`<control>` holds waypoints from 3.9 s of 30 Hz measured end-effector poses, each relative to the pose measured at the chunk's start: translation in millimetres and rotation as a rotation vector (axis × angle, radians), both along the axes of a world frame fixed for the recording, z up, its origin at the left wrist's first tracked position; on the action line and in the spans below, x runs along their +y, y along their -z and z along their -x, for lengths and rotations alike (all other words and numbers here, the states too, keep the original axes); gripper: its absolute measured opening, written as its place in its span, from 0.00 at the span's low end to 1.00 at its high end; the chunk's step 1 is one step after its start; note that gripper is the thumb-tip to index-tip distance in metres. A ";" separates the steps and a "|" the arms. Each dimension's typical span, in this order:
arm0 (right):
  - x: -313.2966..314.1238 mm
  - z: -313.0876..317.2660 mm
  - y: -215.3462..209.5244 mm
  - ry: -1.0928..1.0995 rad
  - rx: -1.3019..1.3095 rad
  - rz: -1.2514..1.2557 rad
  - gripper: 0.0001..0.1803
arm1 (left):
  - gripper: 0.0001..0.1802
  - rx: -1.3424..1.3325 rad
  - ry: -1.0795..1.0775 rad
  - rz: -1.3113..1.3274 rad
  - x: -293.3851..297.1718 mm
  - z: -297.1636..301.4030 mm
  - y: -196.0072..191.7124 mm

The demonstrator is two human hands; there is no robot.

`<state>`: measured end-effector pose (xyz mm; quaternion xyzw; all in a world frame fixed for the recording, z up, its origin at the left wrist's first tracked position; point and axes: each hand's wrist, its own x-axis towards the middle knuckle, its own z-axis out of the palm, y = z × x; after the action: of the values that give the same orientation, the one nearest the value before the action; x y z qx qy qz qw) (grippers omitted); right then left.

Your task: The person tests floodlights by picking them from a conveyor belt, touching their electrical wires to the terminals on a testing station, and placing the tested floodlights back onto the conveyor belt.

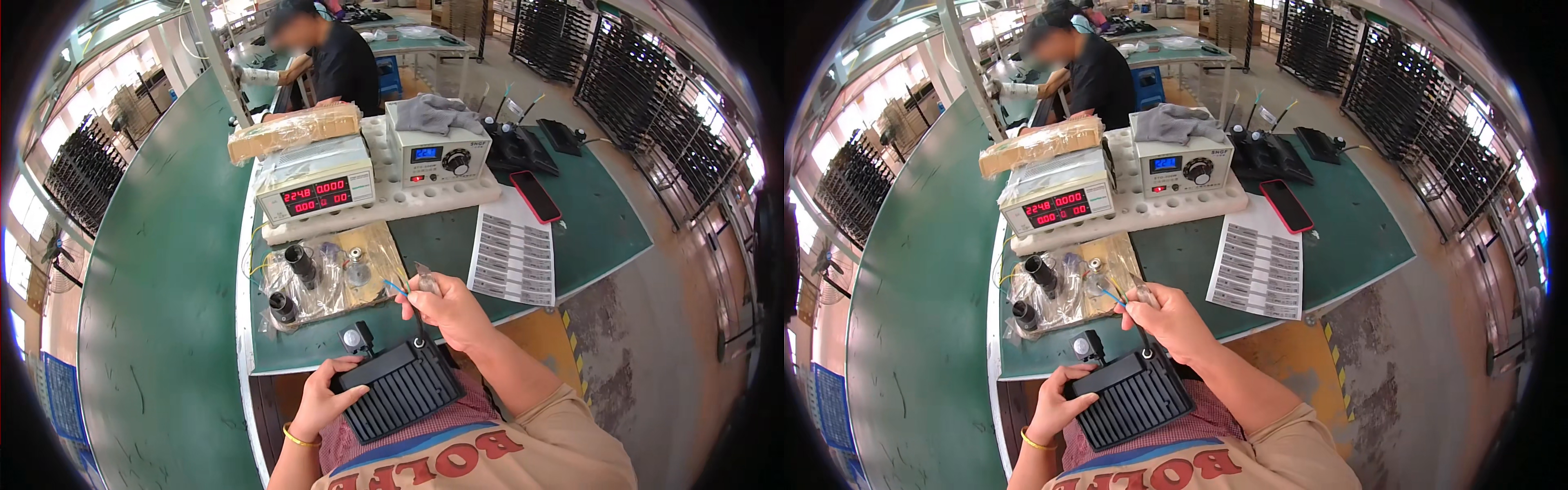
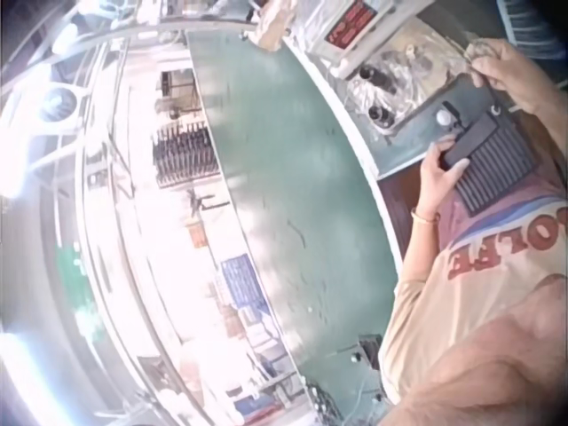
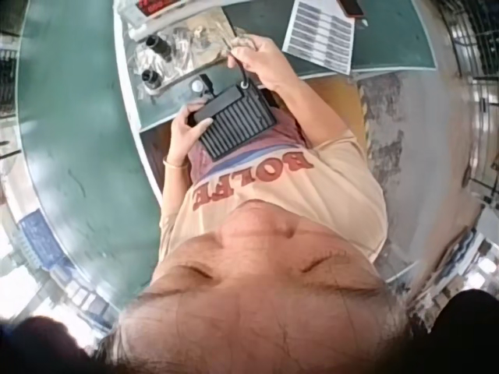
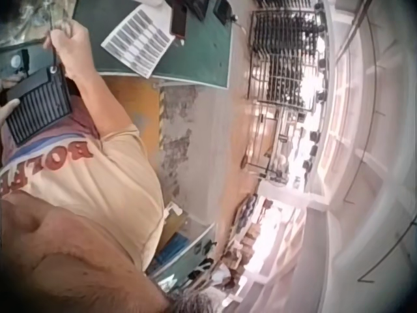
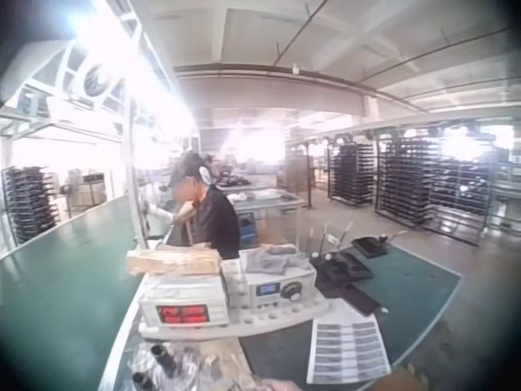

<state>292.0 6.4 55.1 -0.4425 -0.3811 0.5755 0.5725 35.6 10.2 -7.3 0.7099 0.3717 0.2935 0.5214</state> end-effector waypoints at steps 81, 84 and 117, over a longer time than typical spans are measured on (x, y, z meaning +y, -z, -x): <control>-65.8 -93.6 -9.1 0.381 -1.088 0.228 0.07 | 0.20 0.017 0.117 -0.029 5.6 -3.2 5.0; -55.7 -71.9 -7.2 0.349 -0.761 0.001 0.12 | 0.20 -0.011 0.131 -0.027 7.0 -6.2 2.9; 38.8 -70.5 110.9 0.497 -0.278 0.073 0.08 | 0.12 0.650 -1.607 -0.046 -224.1 350.0 -49.6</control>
<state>362.5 45.2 -55.7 -0.6174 -0.3147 0.3646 0.6220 -314.4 -214.0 42.3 0.2911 0.8852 0.3628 0.0092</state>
